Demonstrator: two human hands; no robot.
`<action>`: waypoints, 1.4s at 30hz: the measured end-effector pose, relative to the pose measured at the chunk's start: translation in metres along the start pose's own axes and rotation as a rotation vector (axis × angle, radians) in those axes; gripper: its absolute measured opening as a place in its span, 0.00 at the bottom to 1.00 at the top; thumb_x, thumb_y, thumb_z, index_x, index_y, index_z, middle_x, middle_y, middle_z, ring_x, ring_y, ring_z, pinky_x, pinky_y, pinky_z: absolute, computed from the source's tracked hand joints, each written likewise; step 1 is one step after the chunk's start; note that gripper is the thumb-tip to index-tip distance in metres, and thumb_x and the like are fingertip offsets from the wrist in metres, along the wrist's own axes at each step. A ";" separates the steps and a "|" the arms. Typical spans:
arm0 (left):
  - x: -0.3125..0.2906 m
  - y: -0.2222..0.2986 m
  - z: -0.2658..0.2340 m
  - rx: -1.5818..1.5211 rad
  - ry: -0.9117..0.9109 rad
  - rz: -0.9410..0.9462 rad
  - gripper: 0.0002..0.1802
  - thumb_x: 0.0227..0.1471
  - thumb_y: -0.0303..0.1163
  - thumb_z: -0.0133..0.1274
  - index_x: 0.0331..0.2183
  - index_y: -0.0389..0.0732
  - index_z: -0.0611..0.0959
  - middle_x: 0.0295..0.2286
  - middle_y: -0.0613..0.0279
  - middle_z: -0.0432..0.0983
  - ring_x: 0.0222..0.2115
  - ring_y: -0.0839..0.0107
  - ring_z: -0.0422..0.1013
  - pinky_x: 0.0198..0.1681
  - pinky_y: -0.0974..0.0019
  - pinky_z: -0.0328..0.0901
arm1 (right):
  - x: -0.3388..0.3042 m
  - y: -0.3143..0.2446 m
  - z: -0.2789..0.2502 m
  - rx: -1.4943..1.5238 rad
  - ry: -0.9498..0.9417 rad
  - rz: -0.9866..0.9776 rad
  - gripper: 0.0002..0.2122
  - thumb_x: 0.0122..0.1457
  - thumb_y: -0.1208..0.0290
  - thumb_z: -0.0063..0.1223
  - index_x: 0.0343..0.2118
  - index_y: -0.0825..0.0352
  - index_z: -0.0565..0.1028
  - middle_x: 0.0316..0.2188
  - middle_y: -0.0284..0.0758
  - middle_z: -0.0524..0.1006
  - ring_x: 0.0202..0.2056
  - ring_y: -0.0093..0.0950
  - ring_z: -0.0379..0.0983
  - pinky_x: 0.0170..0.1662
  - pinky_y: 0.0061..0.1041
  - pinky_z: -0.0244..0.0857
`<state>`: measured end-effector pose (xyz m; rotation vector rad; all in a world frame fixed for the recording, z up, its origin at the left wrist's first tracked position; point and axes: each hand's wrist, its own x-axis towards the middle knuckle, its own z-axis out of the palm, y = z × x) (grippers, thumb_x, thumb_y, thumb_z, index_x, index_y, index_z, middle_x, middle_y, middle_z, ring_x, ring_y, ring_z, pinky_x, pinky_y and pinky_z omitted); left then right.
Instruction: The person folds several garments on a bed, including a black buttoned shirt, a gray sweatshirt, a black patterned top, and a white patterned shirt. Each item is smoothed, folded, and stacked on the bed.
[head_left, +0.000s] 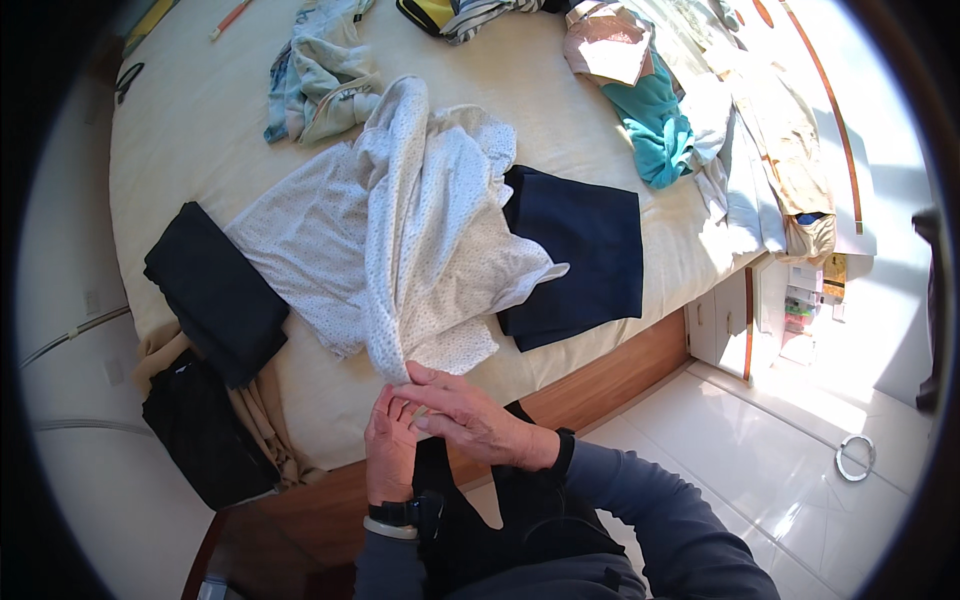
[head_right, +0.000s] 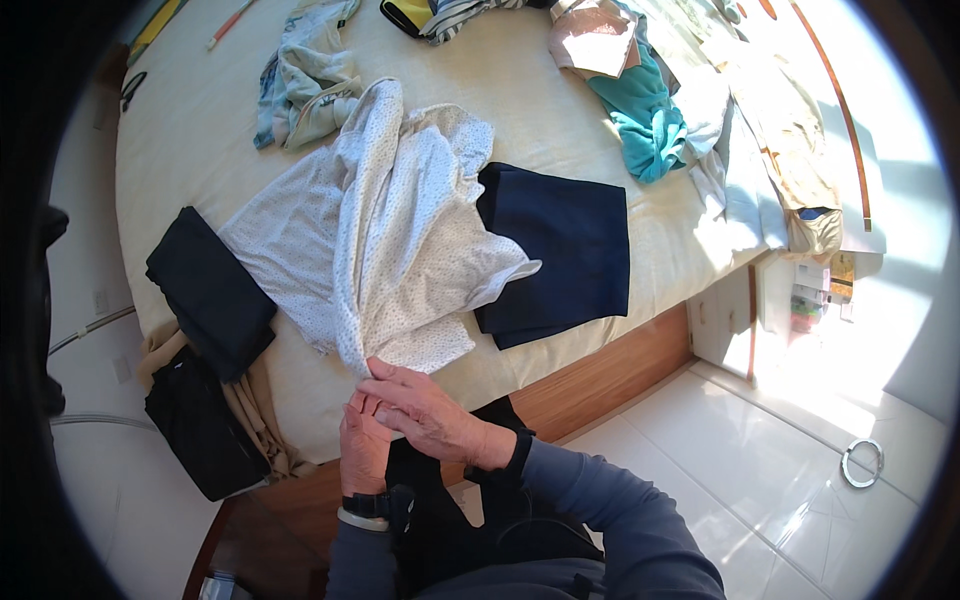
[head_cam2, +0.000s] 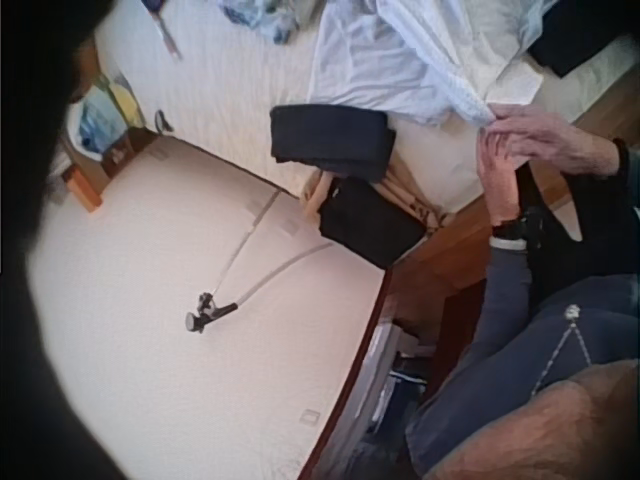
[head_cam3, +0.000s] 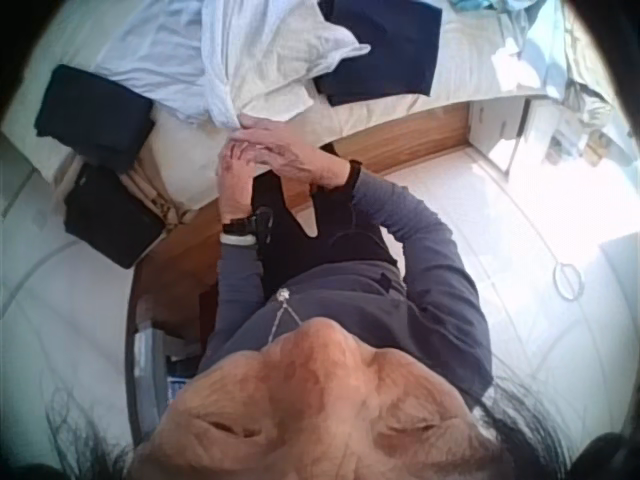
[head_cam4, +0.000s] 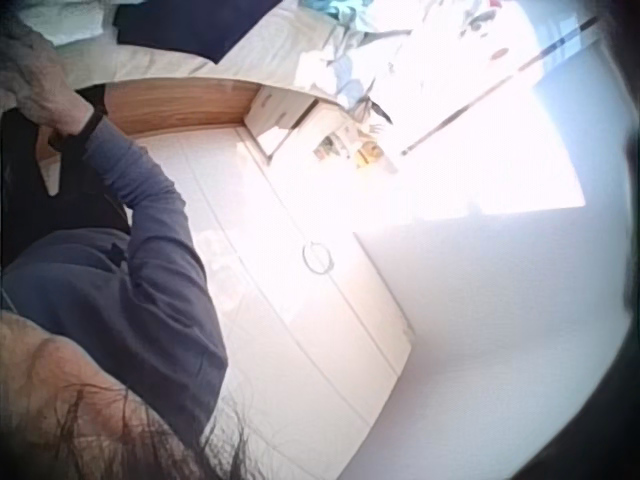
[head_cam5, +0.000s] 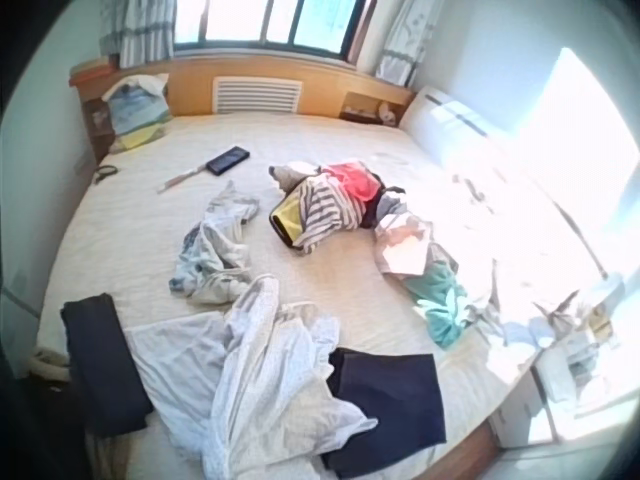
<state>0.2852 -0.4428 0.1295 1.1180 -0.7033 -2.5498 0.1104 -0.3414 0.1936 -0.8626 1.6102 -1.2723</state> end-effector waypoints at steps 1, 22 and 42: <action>0.005 -0.001 -0.005 0.033 0.053 -0.031 0.43 0.69 0.60 0.51 0.68 0.36 0.67 0.63 0.48 0.69 0.62 0.54 0.68 0.66 0.47 0.62 | -0.010 0.003 0.002 -0.044 -0.054 -0.048 0.22 0.68 0.75 0.56 0.64 0.66 0.74 0.67 0.52 0.68 0.70 0.47 0.62 0.70 0.37 0.58; 0.066 -0.037 -0.048 0.064 0.591 -0.056 0.31 0.67 0.41 0.60 0.65 0.46 0.70 0.59 0.57 0.74 0.55 0.55 0.73 0.53 0.41 0.69 | -0.145 0.194 -0.300 0.335 0.965 0.548 0.15 0.62 0.82 0.61 0.52 0.72 0.82 0.44 0.34 0.86 0.44 0.23 0.81 0.54 0.23 0.72; 0.098 -0.046 -0.081 0.201 0.704 -0.186 0.34 0.58 0.19 0.51 0.64 0.51 0.67 0.60 0.50 0.68 0.54 0.45 0.72 0.44 0.33 0.71 | -0.049 0.189 -0.231 -0.169 0.673 0.498 0.32 0.60 0.74 0.67 0.66 0.72 0.66 0.60 0.48 0.75 0.59 0.38 0.73 0.60 0.34 0.71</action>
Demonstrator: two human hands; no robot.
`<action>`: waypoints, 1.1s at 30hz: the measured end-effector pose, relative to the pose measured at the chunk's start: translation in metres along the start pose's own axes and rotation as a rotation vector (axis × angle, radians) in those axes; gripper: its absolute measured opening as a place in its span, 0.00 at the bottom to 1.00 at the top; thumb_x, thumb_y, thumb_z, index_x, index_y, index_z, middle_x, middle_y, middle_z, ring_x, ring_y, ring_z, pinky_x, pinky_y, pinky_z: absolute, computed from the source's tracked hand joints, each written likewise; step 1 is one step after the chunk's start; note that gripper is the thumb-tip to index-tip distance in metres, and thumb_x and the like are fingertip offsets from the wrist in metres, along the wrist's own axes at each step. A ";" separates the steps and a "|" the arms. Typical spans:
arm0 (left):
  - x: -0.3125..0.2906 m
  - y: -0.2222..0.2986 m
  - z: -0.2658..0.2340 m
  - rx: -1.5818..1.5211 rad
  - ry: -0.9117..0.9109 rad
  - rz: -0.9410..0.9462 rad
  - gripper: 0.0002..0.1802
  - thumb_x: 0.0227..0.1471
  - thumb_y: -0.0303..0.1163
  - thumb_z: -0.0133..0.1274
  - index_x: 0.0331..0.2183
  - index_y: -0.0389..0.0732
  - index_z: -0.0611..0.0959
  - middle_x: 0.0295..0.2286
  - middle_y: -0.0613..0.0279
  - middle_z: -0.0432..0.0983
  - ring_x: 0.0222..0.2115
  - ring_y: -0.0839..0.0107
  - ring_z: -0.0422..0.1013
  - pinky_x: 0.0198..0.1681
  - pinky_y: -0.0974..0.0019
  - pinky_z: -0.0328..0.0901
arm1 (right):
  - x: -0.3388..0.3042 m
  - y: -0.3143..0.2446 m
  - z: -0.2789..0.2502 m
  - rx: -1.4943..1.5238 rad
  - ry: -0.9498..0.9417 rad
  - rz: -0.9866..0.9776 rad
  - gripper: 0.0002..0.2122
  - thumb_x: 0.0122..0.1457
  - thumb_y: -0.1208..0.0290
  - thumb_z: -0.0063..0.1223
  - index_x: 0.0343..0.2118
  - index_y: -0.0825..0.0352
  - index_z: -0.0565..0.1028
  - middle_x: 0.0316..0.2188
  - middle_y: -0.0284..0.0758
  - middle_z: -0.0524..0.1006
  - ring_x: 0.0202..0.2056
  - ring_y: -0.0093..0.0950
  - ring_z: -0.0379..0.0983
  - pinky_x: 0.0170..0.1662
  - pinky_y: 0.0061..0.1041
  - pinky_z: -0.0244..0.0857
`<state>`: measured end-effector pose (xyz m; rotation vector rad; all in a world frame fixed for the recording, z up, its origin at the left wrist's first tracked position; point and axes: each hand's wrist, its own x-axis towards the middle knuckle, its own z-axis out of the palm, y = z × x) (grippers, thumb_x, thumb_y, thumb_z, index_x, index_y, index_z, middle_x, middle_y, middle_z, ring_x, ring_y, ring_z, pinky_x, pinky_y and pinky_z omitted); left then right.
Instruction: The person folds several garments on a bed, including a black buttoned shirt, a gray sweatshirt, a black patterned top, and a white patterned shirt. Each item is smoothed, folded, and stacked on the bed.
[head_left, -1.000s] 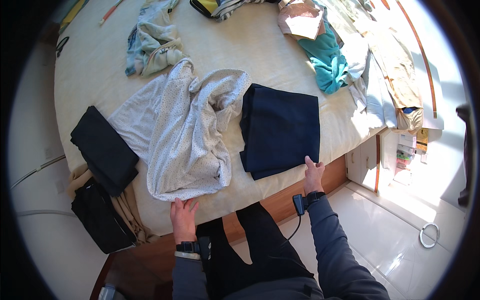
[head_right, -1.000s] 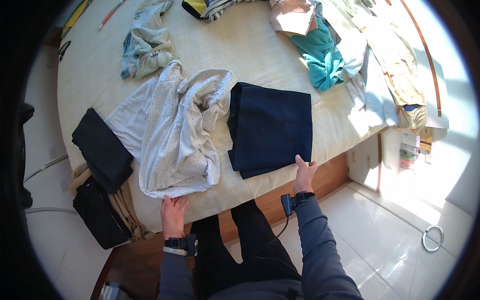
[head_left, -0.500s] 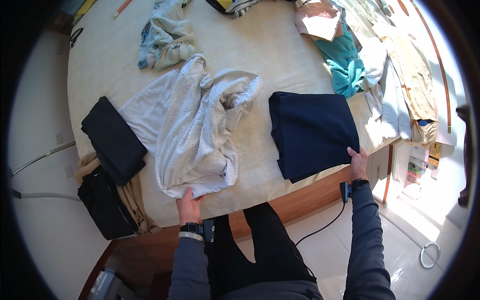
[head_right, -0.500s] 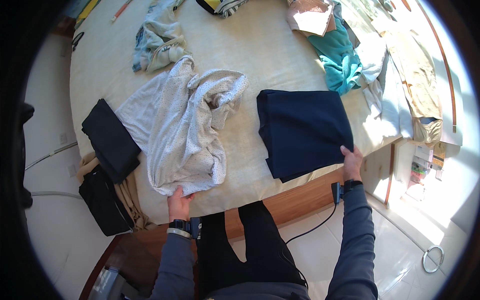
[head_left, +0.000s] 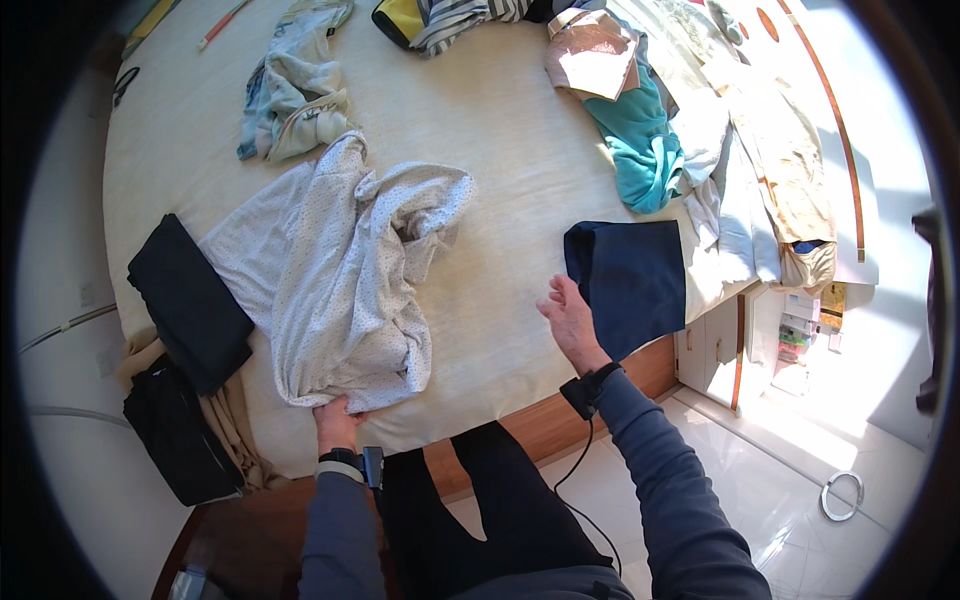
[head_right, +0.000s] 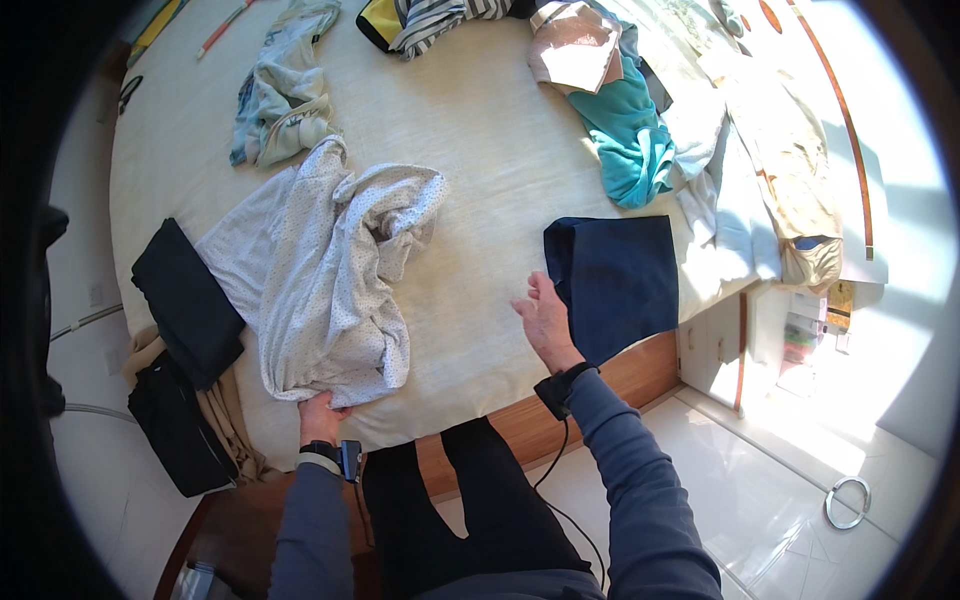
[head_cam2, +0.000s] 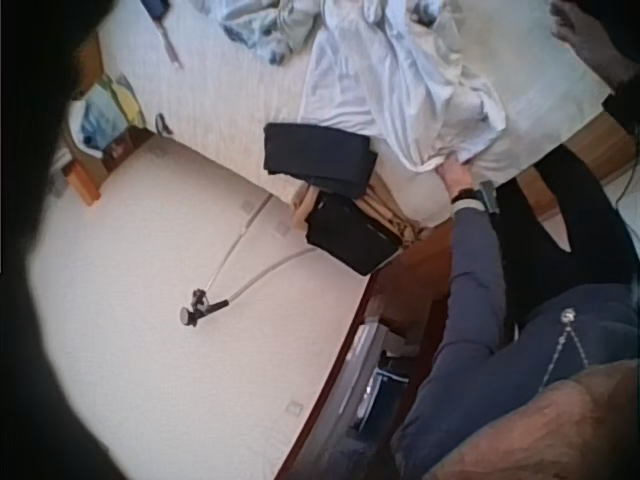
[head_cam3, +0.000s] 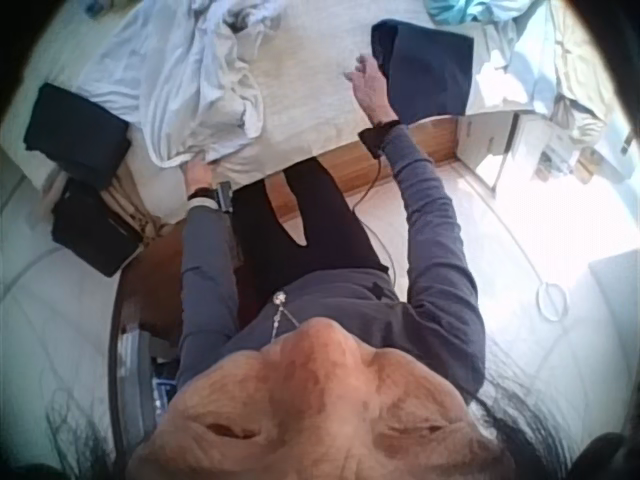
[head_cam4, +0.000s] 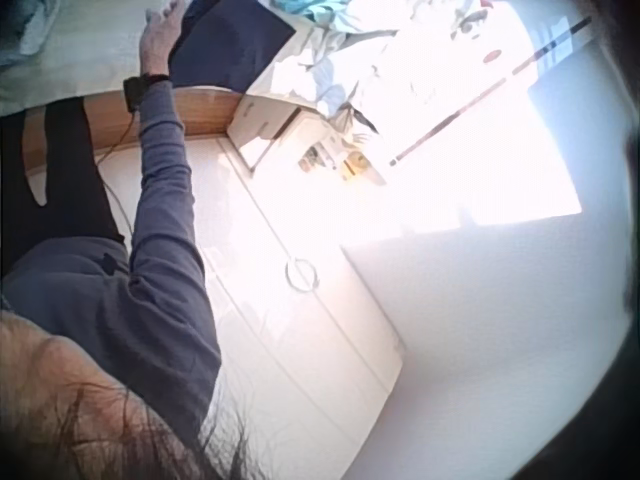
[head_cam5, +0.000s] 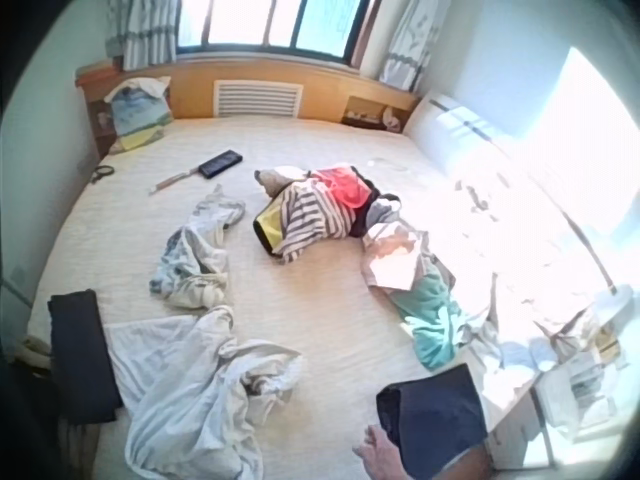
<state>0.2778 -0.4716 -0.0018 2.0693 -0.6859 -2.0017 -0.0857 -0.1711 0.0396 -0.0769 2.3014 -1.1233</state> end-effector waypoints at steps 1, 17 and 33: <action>0.001 0.001 0.001 0.008 0.027 -0.006 0.35 0.58 0.19 0.51 0.64 0.52 0.66 0.61 0.49 0.66 0.55 0.43 0.71 0.45 0.31 0.71 | 0.006 -0.022 0.038 0.194 -0.165 0.109 0.32 0.64 0.74 0.64 0.69 0.73 0.62 0.66 0.50 0.70 0.64 0.36 0.70 0.64 0.33 0.68; -0.001 0.003 0.001 0.025 -0.067 0.024 0.35 0.54 0.18 0.47 0.64 0.45 0.66 0.59 0.44 0.68 0.51 0.38 0.74 0.42 0.31 0.73 | -0.038 -0.057 0.067 0.901 -0.189 0.146 0.05 0.67 0.81 0.51 0.40 0.71 0.79 0.26 0.31 0.76 0.27 0.22 0.69 0.33 0.22 0.64; -0.011 0.014 -0.001 0.129 -0.141 -0.002 0.19 0.66 0.30 0.51 0.57 0.42 0.71 0.49 0.53 0.79 0.45 0.55 0.79 0.41 0.46 0.75 | -0.088 0.031 0.017 0.975 0.275 0.270 0.23 0.67 0.73 0.60 0.63 0.71 0.72 0.58 0.38 0.78 0.57 0.31 0.76 0.62 0.35 0.68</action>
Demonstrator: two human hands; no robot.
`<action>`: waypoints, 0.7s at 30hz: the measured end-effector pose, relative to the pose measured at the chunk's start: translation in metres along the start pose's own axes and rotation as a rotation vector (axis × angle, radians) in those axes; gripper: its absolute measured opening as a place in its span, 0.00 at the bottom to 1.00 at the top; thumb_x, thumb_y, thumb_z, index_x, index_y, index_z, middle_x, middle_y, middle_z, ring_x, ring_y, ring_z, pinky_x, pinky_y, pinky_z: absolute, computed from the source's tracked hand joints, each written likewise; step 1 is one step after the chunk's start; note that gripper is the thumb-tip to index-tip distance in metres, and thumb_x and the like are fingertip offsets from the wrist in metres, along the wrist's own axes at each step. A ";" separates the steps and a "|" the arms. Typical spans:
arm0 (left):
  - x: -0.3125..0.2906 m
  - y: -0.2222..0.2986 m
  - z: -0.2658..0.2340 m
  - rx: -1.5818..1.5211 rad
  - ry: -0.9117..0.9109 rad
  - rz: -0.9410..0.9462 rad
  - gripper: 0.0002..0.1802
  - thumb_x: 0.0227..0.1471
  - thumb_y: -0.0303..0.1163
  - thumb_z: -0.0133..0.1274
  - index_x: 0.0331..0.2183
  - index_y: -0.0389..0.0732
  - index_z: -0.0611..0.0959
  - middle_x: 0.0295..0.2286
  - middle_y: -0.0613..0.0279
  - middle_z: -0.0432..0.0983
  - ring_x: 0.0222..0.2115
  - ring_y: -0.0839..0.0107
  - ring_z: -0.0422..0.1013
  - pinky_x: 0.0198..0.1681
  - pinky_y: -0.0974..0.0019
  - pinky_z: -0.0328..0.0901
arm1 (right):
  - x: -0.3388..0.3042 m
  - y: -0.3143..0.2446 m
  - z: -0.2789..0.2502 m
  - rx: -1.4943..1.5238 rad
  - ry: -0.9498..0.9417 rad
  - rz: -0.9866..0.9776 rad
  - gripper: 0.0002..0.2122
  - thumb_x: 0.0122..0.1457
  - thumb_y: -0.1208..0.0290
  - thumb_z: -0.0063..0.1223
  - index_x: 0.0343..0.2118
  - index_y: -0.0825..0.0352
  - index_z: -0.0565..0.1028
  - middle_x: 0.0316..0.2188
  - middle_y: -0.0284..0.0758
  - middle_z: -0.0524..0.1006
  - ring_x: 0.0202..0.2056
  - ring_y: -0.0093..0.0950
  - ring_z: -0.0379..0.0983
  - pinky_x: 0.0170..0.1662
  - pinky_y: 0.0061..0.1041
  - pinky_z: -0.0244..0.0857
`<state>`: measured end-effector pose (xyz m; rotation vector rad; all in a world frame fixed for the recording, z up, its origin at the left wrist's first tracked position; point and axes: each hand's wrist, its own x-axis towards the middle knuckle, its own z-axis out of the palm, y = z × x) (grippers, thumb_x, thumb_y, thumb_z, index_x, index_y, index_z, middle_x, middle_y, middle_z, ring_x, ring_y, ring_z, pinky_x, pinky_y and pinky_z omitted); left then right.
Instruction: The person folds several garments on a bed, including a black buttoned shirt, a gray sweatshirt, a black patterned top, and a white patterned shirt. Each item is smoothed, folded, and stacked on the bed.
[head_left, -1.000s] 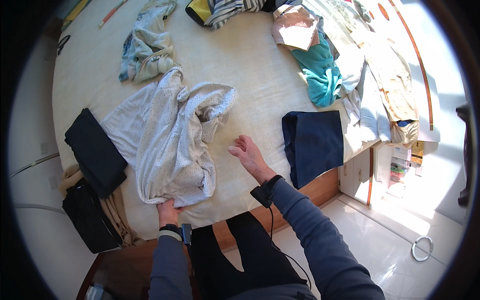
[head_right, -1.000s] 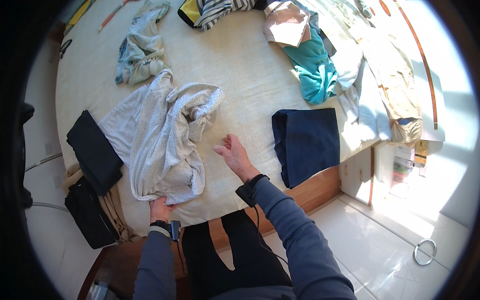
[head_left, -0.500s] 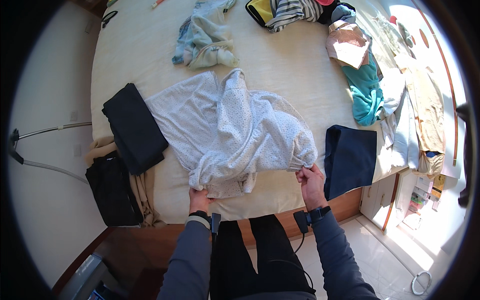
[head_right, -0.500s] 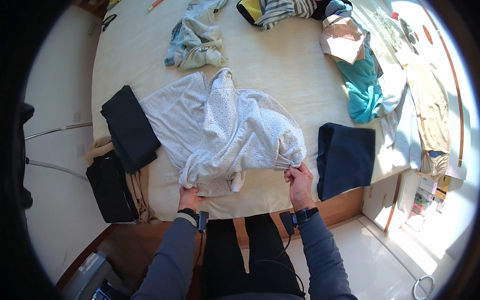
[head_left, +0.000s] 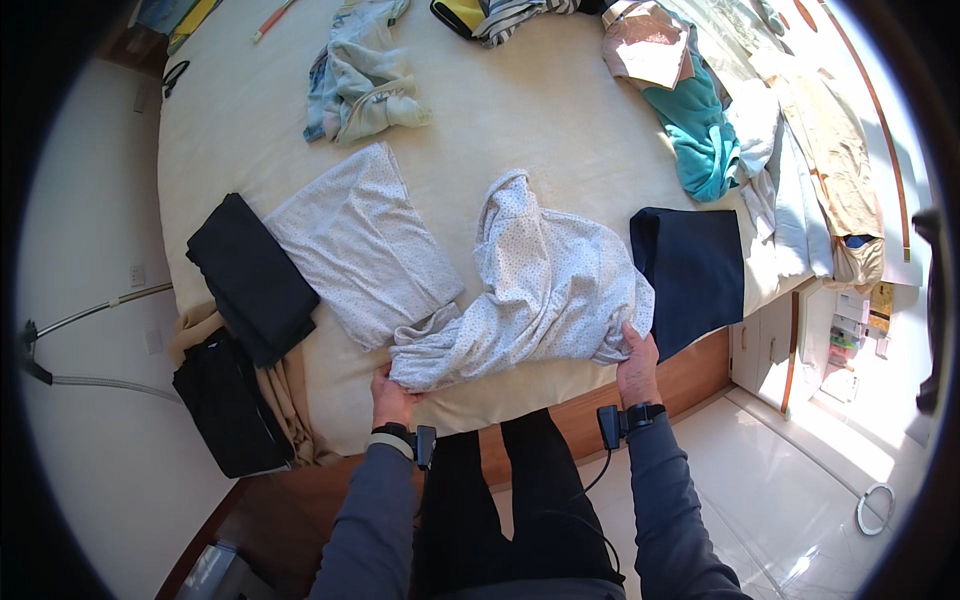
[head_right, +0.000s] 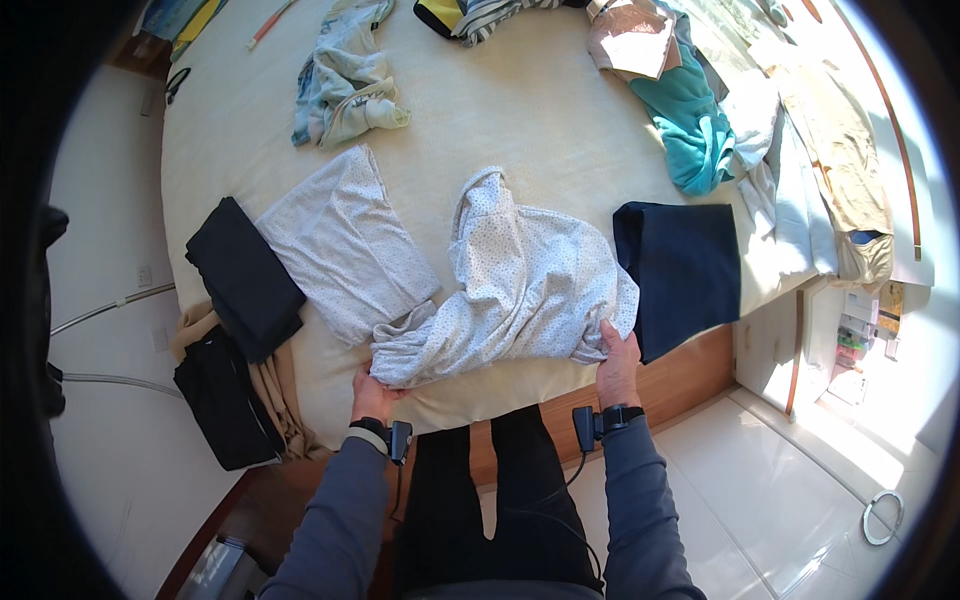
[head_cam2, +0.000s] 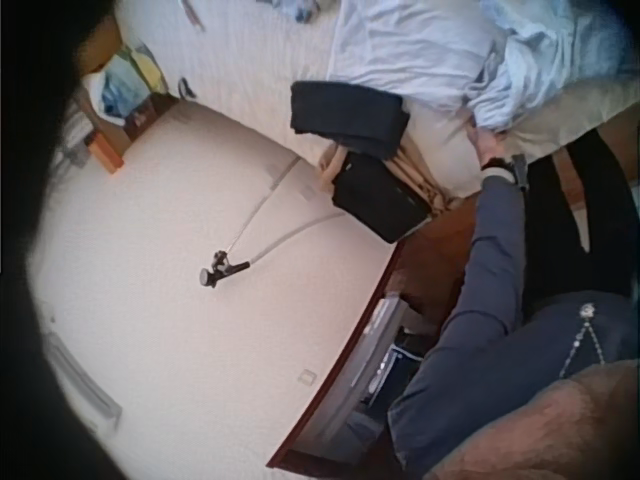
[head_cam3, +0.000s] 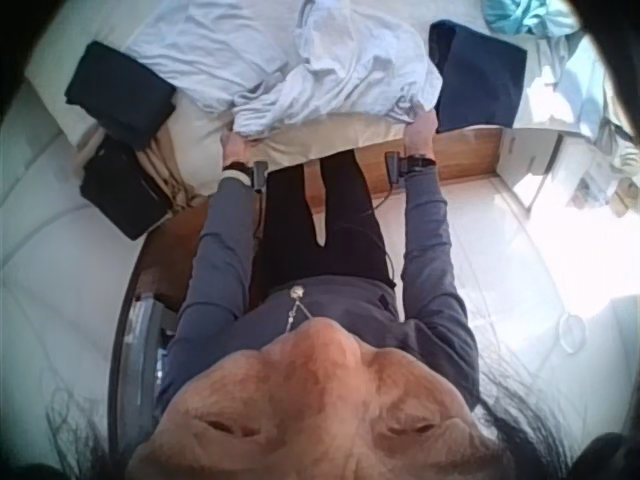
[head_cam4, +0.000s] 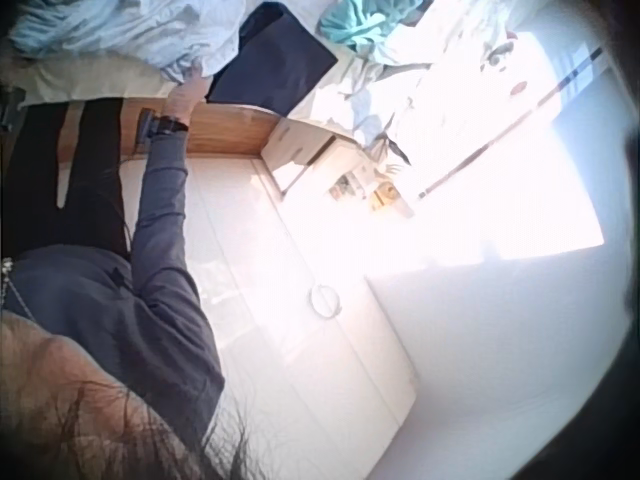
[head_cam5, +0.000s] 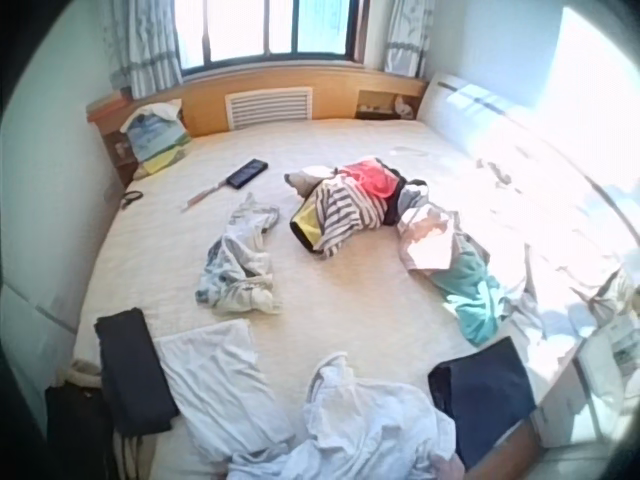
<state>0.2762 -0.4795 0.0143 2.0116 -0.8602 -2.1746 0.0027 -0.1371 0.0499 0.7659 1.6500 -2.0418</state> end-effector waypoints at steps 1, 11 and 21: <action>0.000 -0.002 -0.006 -0.019 -0.080 0.057 0.18 0.65 0.27 0.51 0.56 0.40 0.72 0.49 0.54 0.79 0.46 0.56 0.79 0.43 0.47 0.75 | -0.002 -0.006 0.006 -0.002 -0.034 -0.008 0.22 0.69 0.71 0.59 0.63 0.71 0.72 0.58 0.39 0.79 0.56 0.31 0.77 0.61 0.34 0.70; -0.083 0.026 -0.184 0.858 -0.013 -0.172 0.44 0.45 0.11 0.56 0.66 0.31 0.69 0.56 0.48 0.77 0.58 0.57 0.72 0.59 0.57 0.68 | -0.065 0.012 -0.053 -0.265 0.070 0.176 0.16 0.71 0.72 0.56 0.59 0.65 0.77 0.52 0.32 0.83 0.49 0.24 0.80 0.54 0.31 0.75; 0.001 0.094 0.134 0.966 -0.473 0.790 0.47 0.52 0.26 0.69 0.69 0.31 0.66 0.62 0.47 0.72 0.60 0.60 0.69 0.57 0.58 0.71 | -0.060 0.012 0.011 -0.040 -0.182 0.115 0.16 0.66 0.72 0.64 0.54 0.73 0.79 0.43 0.31 0.84 0.44 0.21 0.79 0.54 0.23 0.72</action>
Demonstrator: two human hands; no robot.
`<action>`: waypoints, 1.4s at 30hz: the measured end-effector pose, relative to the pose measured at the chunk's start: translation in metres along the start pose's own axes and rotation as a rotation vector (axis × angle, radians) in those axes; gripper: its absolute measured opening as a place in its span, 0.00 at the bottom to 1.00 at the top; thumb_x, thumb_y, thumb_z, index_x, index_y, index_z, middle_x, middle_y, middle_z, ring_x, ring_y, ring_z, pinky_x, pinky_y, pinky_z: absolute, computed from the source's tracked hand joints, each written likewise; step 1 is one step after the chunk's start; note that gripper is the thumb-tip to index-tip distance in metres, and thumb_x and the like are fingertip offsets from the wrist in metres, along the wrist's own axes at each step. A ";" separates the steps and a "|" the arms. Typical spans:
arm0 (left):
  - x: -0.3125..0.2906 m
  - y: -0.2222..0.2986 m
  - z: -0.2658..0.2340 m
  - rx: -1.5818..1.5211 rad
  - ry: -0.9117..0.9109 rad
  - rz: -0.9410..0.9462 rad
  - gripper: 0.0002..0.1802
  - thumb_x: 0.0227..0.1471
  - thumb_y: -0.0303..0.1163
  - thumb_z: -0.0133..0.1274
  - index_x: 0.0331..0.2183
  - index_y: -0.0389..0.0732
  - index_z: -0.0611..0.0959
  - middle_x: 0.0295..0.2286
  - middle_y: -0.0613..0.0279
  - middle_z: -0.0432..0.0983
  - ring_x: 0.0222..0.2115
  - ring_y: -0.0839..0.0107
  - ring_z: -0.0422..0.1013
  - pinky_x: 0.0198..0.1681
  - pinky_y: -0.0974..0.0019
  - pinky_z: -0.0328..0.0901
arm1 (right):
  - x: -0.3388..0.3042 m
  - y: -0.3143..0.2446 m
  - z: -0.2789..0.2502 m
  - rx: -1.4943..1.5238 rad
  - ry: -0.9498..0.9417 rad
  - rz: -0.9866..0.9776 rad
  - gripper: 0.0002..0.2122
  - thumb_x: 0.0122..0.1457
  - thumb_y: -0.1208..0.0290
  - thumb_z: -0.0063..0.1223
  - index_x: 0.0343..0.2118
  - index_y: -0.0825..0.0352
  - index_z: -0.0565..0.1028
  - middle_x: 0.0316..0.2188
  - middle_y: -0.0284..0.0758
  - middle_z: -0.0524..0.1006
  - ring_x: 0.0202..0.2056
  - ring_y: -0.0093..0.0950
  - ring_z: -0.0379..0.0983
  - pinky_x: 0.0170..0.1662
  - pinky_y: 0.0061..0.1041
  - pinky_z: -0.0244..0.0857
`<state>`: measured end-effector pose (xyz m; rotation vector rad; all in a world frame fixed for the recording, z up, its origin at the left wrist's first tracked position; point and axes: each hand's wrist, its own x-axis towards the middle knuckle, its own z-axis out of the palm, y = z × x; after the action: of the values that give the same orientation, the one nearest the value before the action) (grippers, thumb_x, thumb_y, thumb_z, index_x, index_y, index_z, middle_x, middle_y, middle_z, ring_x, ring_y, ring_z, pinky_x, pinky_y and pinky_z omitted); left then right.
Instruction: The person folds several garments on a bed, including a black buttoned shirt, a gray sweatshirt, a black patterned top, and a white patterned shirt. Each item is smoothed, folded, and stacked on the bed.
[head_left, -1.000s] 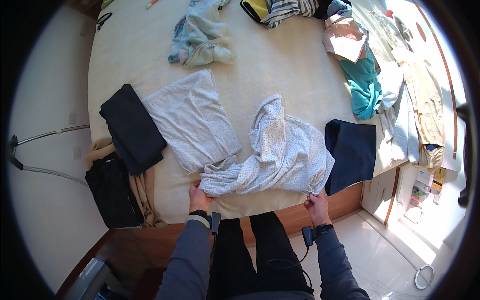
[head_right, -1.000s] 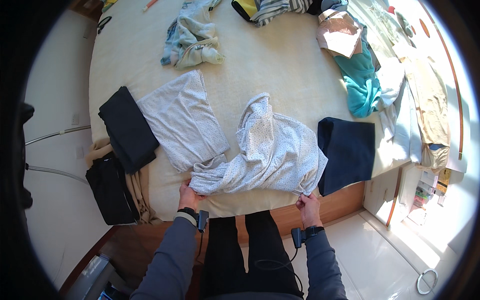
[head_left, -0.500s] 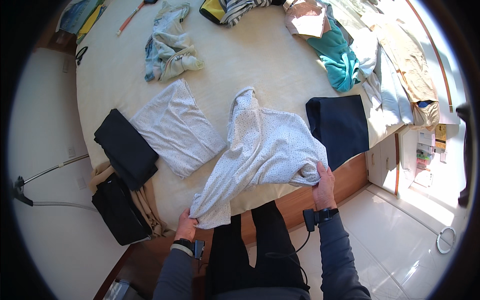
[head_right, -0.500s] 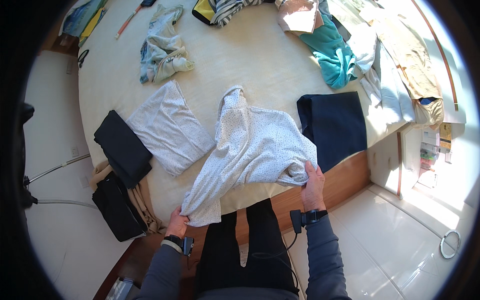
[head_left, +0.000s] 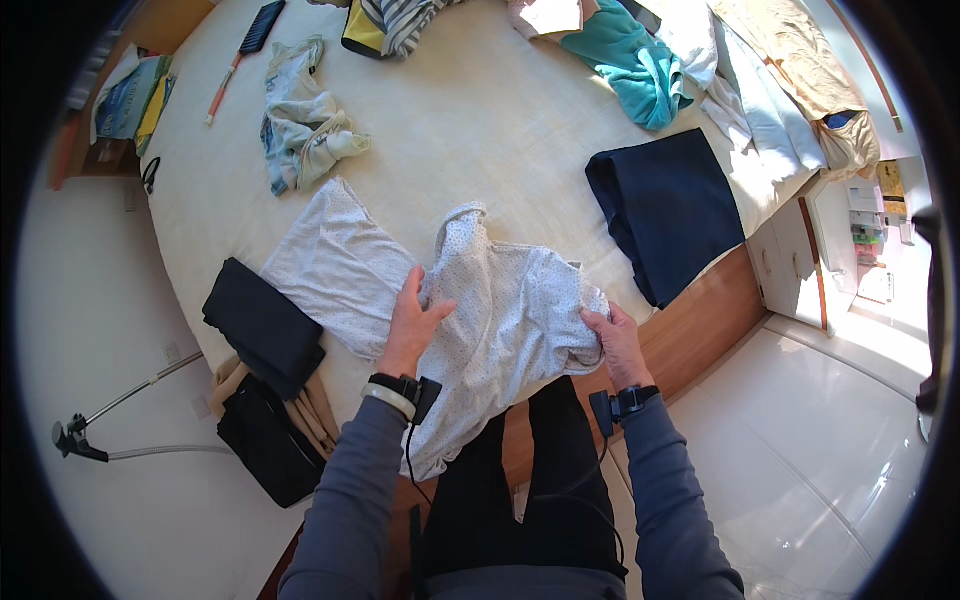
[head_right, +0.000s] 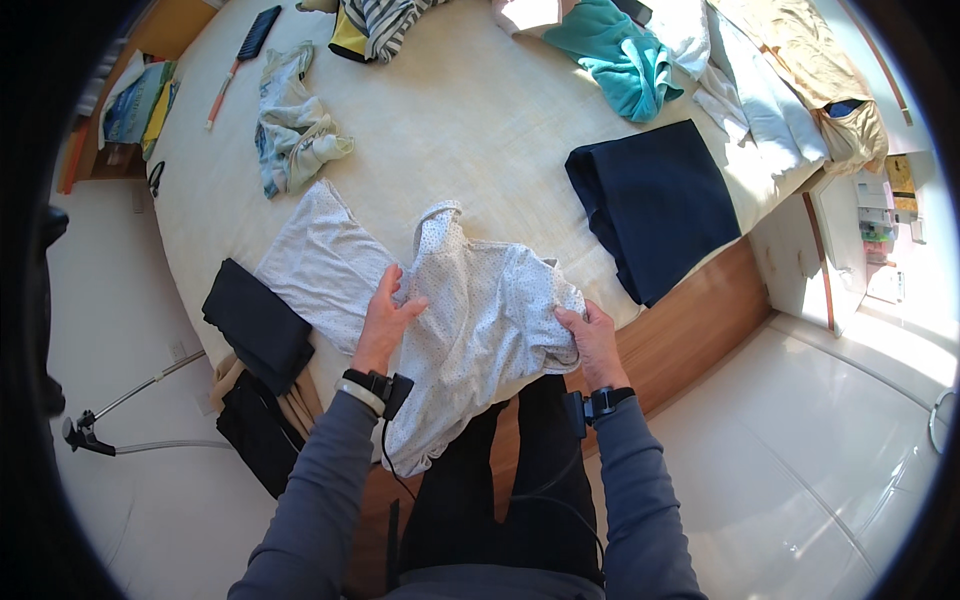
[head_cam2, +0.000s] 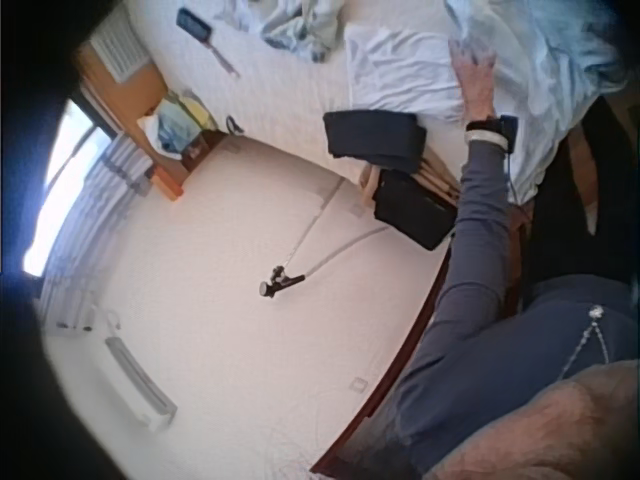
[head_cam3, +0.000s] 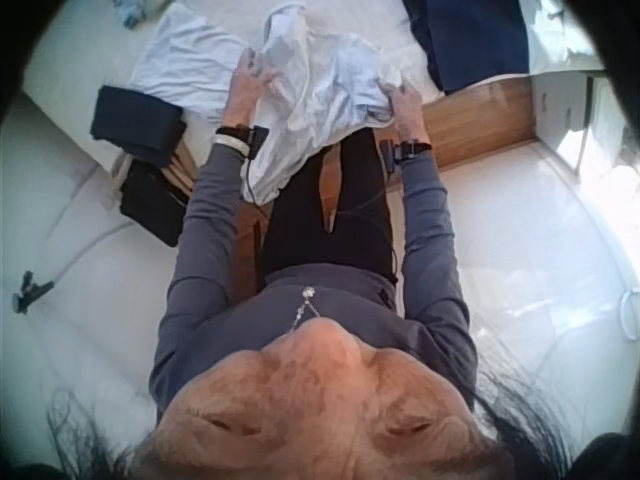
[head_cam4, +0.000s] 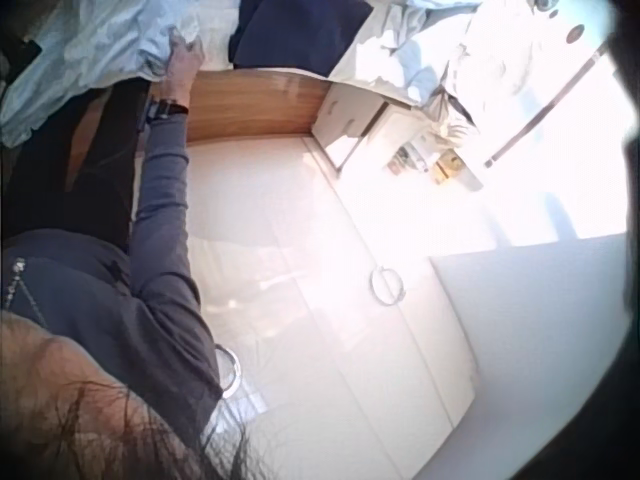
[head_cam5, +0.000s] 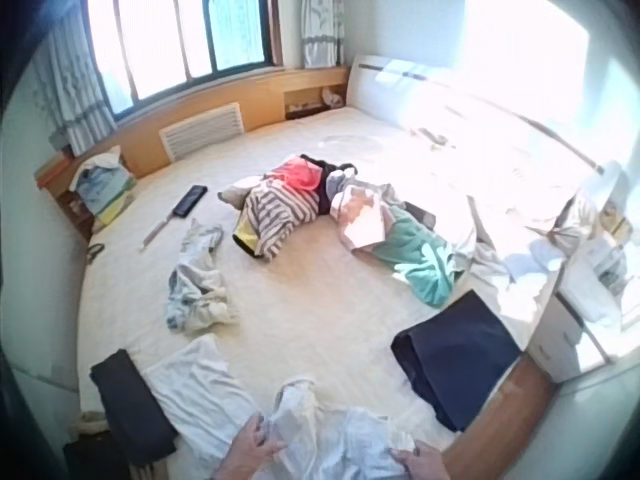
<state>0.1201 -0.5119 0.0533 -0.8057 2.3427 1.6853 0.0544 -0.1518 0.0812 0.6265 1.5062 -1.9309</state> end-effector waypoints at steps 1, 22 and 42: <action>0.034 0.015 0.016 0.041 -0.022 0.005 0.46 0.52 0.27 0.69 0.68 0.30 0.67 0.60 0.47 0.74 0.56 0.62 0.72 0.55 0.61 0.72 | -0.011 -0.006 0.003 -0.063 0.049 0.031 0.14 0.67 0.72 0.63 0.53 0.72 0.80 0.42 0.29 0.84 0.43 0.19 0.79 0.53 0.21 0.71; 0.037 0.400 -0.078 -0.861 -0.087 0.778 0.23 0.69 0.26 0.55 0.62 0.37 0.75 0.56 0.54 0.79 0.58 0.61 0.75 0.67 0.56 0.66 | -0.221 -0.317 -0.057 0.027 0.367 -1.040 0.19 0.76 0.63 0.51 0.65 0.64 0.71 0.61 0.38 0.76 0.63 0.33 0.71 0.68 0.40 0.65; -0.083 0.045 -0.164 -0.491 0.282 0.206 0.11 0.63 0.26 0.59 0.46 0.34 0.86 0.46 0.56 0.81 0.47 0.68 0.76 0.55 0.65 0.69 | -0.217 -0.037 0.052 -1.096 -0.839 -0.391 0.25 0.57 0.79 0.65 0.59 0.61 0.77 0.54 0.39 0.78 0.53 0.42 0.76 0.54 0.39 0.72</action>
<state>0.1992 -0.6236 0.1843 -0.9555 2.2688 2.4375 0.1808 -0.1590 0.2683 -0.8851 1.7928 -1.0171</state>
